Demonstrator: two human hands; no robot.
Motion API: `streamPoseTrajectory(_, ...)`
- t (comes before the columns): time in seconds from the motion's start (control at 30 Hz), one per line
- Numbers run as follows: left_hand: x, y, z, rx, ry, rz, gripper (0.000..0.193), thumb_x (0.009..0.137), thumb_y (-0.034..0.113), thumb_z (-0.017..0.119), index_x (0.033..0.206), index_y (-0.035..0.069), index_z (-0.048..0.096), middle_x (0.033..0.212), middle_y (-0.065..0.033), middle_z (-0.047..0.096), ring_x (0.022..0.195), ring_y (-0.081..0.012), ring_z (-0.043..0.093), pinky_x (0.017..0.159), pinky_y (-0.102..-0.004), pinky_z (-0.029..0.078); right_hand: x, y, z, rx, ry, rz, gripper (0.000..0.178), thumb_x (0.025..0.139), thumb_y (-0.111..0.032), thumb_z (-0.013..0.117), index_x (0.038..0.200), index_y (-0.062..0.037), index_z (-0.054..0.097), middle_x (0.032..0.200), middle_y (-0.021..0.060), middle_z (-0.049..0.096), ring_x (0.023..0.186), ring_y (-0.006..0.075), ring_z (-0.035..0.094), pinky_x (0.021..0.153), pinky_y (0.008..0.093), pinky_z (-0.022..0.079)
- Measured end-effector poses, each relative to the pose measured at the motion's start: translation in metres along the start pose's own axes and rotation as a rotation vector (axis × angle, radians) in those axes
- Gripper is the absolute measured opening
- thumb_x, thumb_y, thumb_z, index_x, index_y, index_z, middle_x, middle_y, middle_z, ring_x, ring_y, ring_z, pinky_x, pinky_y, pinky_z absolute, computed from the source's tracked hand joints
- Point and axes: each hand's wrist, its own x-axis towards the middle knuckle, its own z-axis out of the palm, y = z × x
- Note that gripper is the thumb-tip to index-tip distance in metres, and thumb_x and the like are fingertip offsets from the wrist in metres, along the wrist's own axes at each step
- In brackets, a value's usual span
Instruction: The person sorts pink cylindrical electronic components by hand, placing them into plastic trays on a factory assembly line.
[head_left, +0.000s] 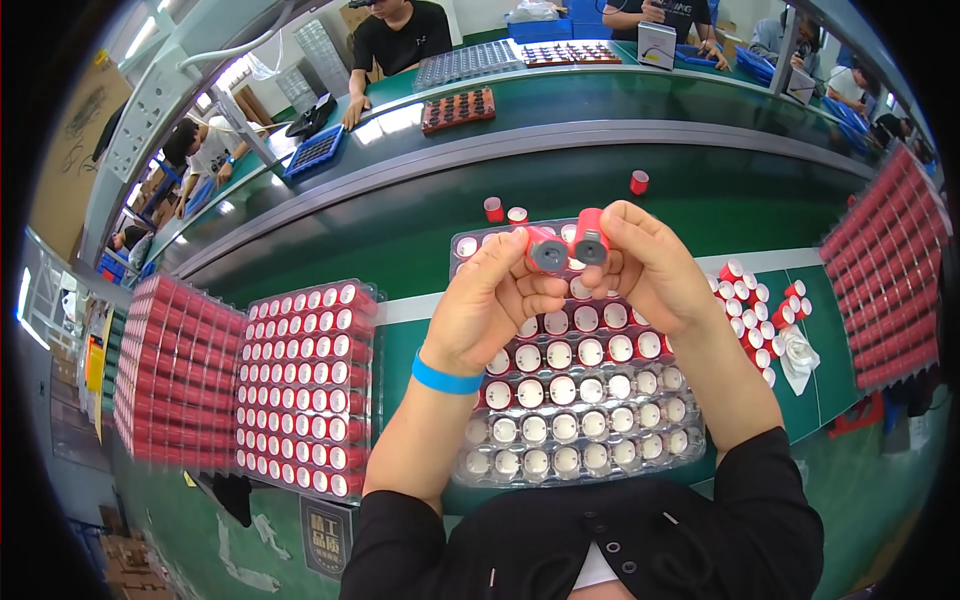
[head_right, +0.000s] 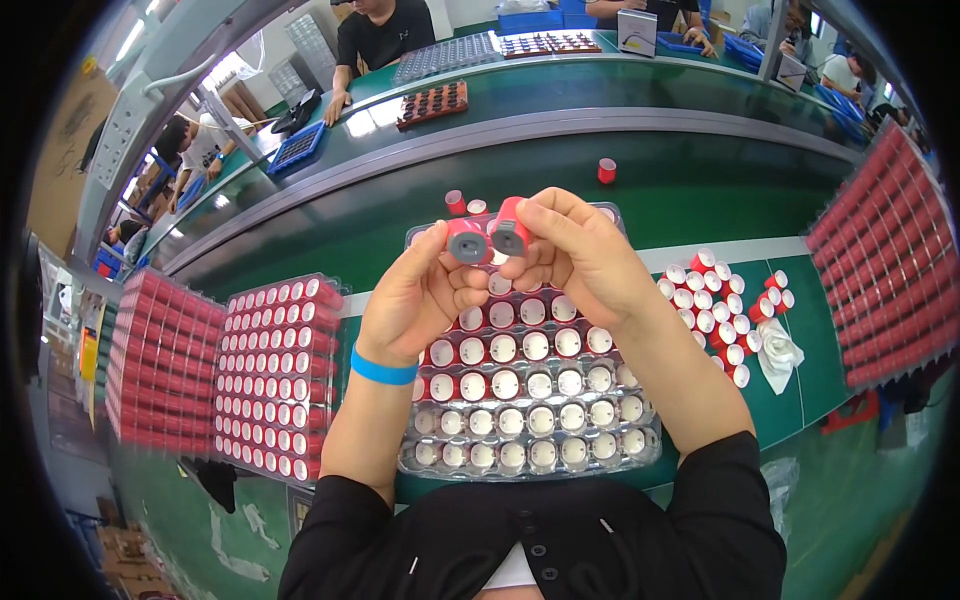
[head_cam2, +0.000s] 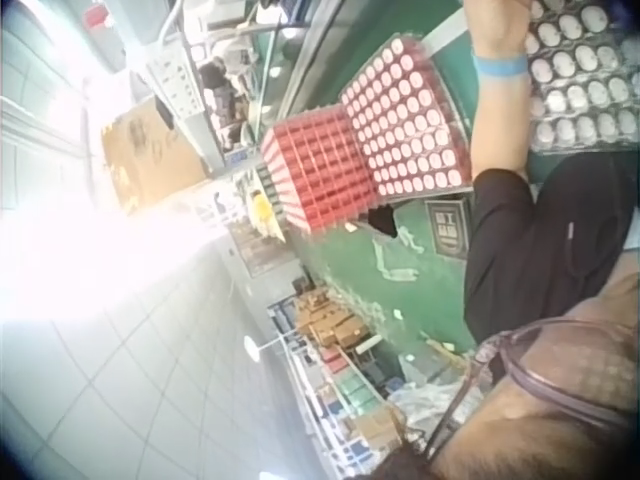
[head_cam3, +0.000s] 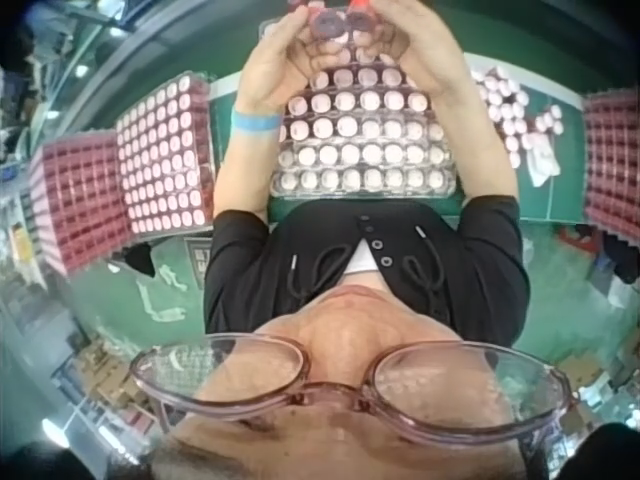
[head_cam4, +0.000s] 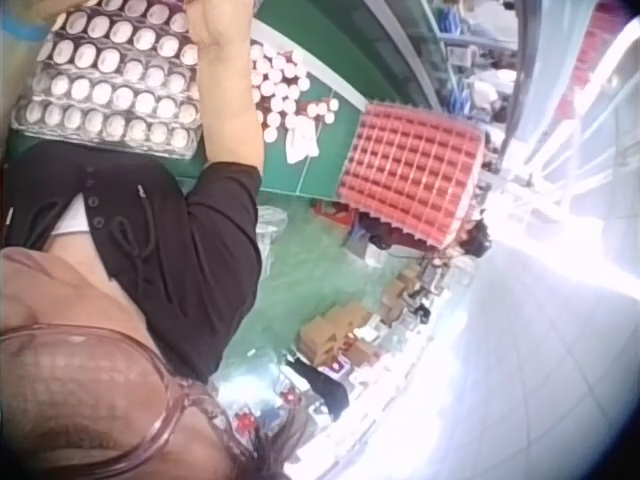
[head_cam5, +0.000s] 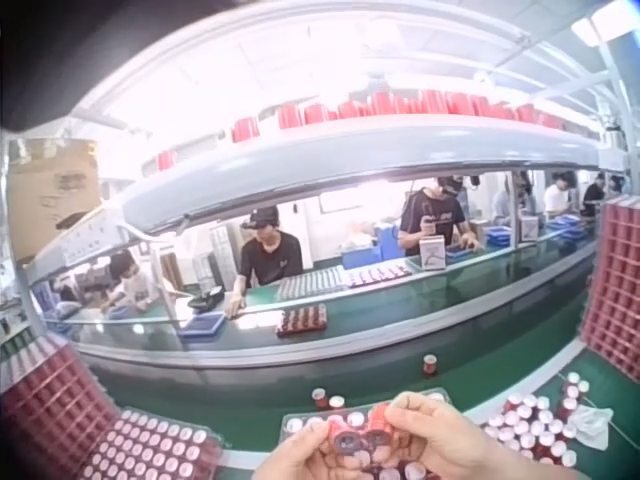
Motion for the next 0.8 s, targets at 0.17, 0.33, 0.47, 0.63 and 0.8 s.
streamPoseTrajectory(0.17, -0.012, 0.003, 0.010, -0.127, -0.020, -0.163, 0.039, 0.106, 0.038, 0.045, 0.115, 0.005, 0.063, 0.098, -0.0097, 0.071, 0.082, -0.0183, 0.072, 0.074, -0.0308, 0.061, -0.013, 0.002, 0.014, 0.166, -0.017, 0.084, 0.023, 0.102, -0.029, 0.058, 0.107, -0.0066, 0.062, 0.093, 0.0085, 0.072, 0.081, 0.0172, 0.074, 0.065, 0.0275, 0.062)
streamPoseTrajectory(0.33, -0.030, -0.001, 0.024, -0.105, -0.011, -0.165, 0.039, 0.106, 0.039, 0.047, 0.115, 0.005, 0.064, 0.095, -0.0093, 0.071, 0.083, -0.0190, 0.072, 0.075, -0.0324, 0.060, -0.032, 0.001, 0.024, 0.230, 0.019, 0.180, 0.025, 0.104, -0.028, 0.053, 0.109, -0.0057, 0.063, 0.089, 0.0074, 0.073, 0.076, 0.0164, 0.073, 0.063, 0.0293, 0.060)
streamPoseTrajectory(0.47, -0.046, -0.002, 0.028, 0.030, -0.047, -0.119, 0.033, 0.104, 0.032, 0.052, 0.116, 0.003, 0.063, 0.101, -0.0091, 0.070, 0.086, -0.0187, 0.071, 0.079, -0.0328, 0.058, -0.048, 0.003, 0.020, 0.167, 0.018, 0.184, 0.028, 0.102, -0.025, 0.055, 0.118, -0.0035, 0.062, 0.094, 0.0088, 0.073, 0.078, 0.0164, 0.072, 0.067, 0.0292, 0.059)
streamPoseTrajectory(0.63, -0.074, -0.028, 0.040, 0.437, 0.186, 0.005, 0.035, 0.097, 0.022, 0.067, 0.124, 0.000, 0.061, 0.103, -0.0076, 0.068, 0.090, -0.0148, 0.067, 0.081, -0.0291, 0.055, -0.086, 0.007, 0.014, -0.053, 0.005, 0.232, 0.042, 0.094, -0.020, 0.063, 0.130, -0.0004, 0.056, 0.112, 0.0102, 0.068, 0.087, 0.0157, 0.070, 0.074, 0.0289, 0.058)
streamPoseTrajectory(0.8, -0.091, -0.050, 0.044, 1.091, 0.117, 0.161, 0.041, 0.086, 0.014, 0.077, 0.123, 0.002, 0.064, 0.106, -0.0063, 0.067, 0.097, -0.0166, 0.063, 0.087, -0.0317, 0.051, -0.117, 0.019, 0.006, -0.533, -0.032, 0.106, 0.042, 0.085, -0.004, 0.068, 0.126, -0.0003, 0.057, 0.119, 0.0080, 0.064, 0.107, 0.0145, 0.063, 0.092, 0.0300, 0.051)
